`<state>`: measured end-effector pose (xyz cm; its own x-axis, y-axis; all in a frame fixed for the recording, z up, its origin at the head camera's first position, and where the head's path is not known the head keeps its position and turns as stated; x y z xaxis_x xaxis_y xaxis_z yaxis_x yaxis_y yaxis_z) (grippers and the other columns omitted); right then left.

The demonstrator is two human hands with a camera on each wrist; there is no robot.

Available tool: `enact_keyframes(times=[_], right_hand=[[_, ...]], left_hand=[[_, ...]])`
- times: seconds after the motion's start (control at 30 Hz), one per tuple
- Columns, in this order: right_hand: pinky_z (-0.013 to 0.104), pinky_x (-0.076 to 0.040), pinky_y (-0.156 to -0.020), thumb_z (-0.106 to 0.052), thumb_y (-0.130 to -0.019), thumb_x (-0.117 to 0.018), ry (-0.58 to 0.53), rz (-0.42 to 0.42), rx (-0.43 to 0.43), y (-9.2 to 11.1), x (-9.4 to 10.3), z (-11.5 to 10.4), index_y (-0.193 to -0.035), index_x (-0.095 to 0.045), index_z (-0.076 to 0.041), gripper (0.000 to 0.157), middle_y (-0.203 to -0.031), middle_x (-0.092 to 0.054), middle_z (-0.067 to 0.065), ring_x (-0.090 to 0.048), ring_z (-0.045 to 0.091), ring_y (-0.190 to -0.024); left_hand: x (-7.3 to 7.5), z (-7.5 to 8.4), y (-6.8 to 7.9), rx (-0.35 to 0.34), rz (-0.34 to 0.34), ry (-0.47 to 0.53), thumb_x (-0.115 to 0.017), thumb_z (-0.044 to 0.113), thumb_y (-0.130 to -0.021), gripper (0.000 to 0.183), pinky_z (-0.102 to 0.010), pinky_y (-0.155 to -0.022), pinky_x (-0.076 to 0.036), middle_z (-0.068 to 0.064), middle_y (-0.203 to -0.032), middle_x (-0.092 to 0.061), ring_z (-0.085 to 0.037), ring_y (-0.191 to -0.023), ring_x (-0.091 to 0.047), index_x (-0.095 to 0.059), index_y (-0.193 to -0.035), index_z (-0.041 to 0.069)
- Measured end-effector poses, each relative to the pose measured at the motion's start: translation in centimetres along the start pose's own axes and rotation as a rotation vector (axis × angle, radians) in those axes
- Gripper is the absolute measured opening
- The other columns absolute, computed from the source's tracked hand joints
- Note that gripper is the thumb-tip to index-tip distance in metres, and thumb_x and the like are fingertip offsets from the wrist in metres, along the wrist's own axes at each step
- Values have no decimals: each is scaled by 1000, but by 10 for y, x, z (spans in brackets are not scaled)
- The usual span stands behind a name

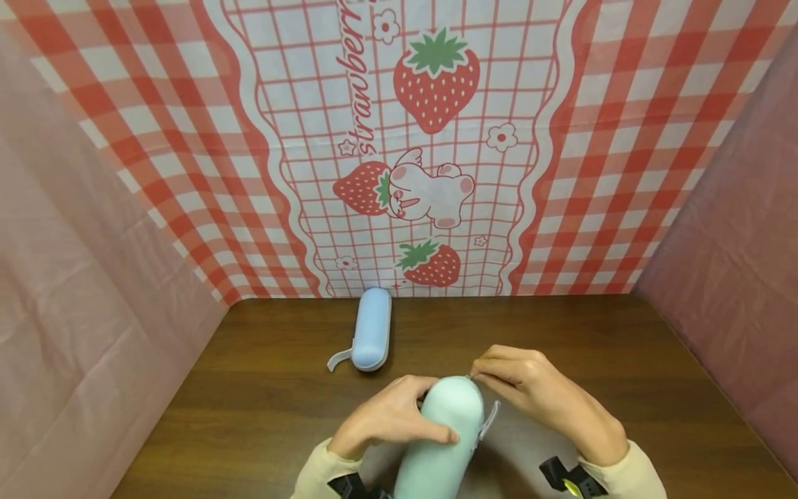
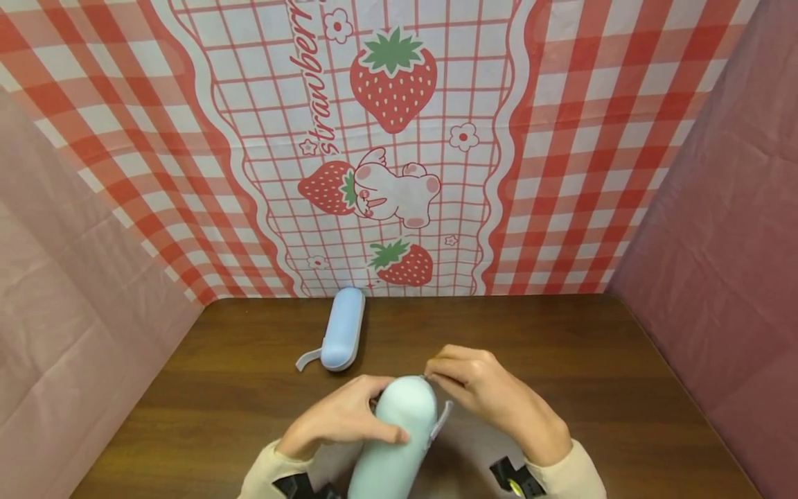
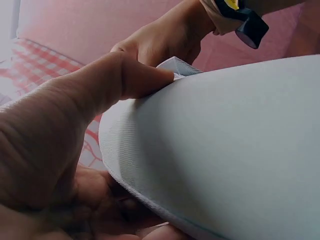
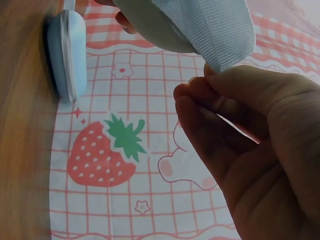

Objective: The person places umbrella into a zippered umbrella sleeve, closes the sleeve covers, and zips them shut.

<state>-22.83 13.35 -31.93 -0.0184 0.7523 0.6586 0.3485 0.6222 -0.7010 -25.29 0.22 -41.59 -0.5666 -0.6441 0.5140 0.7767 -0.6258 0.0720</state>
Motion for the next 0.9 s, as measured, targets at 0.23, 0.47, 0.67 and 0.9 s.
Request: enact_keyframes(times=[0.23,0.47,0.67,0.9], right_hand=[[11,-52,-72,-9,-99,-68,5,-43,-69,3,3,3,-101,-78,-9,10,-96,-72,-4,-65,2,-83],[11,-52,-71,1,-94,-71,-8,-55,-83,6,4,5,-101,-78,-11,15,-97,-72,-6,-65,2,-83],[12,-53,-75,16,-79,-76,-16,-21,-57,6,6,8,-101,-78,-9,34,-98,-74,-3,-69,7,-85],[12,-53,-75,25,-71,-74,-27,-11,-10,6,1,10,-101,-78,-8,44,-96,-74,0,-70,10,-83]], left_hand=[[4,1,2,-14,3,49,-84,30,-81,38,-22,-69,-55,13,-90,-70,0,-79,-64,-73,-115,17],[21,-4,5,33,86,124,-84,28,-80,43,-26,-69,-57,6,-94,-73,-5,-81,-67,-72,-119,16],[24,-8,5,58,143,171,-87,30,-79,48,-29,-71,-58,5,-96,-73,-10,-84,-69,-71,-122,17],[27,-15,4,56,179,269,-87,26,-80,49,-33,-73,-59,-2,-99,-73,-16,-88,-69,-70,-124,13]])
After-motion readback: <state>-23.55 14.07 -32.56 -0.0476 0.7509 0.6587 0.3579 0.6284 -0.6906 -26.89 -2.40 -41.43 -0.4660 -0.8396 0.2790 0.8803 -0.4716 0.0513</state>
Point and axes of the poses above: each hand's wrist, its own y-axis away from the middle knuckle, its own x-axis out of the back of the hand, z = x × y, the point moved 10 cm from there along -y, towards the middle knuckle
